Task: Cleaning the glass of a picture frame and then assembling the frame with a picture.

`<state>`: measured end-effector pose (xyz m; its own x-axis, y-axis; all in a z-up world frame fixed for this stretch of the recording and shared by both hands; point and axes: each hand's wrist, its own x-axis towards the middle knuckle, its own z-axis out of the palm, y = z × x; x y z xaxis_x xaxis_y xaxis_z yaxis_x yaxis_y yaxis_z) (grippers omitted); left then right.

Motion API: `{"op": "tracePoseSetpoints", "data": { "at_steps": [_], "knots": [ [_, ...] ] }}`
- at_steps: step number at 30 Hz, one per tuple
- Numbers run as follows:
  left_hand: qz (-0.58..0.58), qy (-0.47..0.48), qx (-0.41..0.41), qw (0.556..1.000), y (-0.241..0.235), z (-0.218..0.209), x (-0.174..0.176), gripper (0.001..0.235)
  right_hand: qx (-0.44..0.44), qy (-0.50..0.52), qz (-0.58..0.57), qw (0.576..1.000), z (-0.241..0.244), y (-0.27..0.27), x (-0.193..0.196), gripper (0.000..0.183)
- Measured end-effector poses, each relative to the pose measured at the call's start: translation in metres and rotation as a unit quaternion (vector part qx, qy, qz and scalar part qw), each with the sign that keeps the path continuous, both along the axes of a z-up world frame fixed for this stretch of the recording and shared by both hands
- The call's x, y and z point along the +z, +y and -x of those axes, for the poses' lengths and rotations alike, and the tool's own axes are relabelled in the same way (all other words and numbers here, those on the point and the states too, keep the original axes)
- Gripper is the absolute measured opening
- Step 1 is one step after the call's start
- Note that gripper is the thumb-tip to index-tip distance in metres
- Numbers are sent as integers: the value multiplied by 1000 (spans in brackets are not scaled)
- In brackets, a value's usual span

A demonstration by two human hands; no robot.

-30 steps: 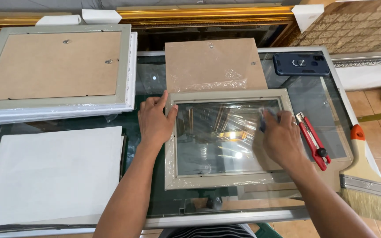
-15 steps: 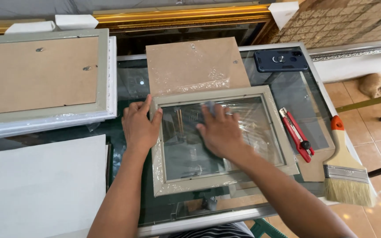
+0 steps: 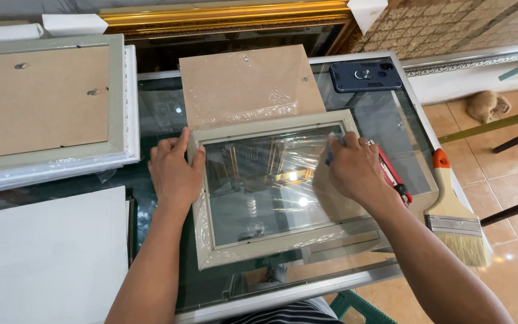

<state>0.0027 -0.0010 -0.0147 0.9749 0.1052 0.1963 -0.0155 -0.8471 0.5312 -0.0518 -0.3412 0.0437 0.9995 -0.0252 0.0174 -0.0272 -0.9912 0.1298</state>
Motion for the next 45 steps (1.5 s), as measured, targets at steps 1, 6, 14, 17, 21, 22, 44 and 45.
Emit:
{"op": "tracePoseSetpoints", "data": {
  "at_steps": [1, 6, 14, 17, 21, 22, 44, 45],
  "knots": [
    [1, 2, -1, 1000, -1, 0, 0, 52, -1, 2, 1, 1000, 12, -4, 1, 47],
    [3, 10, 0, 1000, 0, 0, 0, 53, 57, 104, -25, 993, 78, -5, 35, 50],
    [7, -1, 1, 1000, -2, 1, 3, 53, 95, 77, -125, 985, 85, 13, 8, 48],
    [9, 1, 2, 1000, 0, 2, 1, 53, 180, 64, -136, 972, 72, 85, 1, 37],
    [-21, 2, -10, 1000, -3, 3, 13, 52, 340, 49, -240, 908, 75, 170, 8, 61],
    [-22, 2, -11, 1000, -2, 3, 13, 52, 339, 48, -241, 908, 76, 169, 8, 61],
    [-24, 23, -19, 999, 0, 1, 16, 53, 269, 91, -233, 930, 70, -79, 11, 19],
    [-20, 5, -21, 1000, 0, 1, 15, 52, 282, 68, -250, 924, 70, -78, 9, 19]
  ]
}}
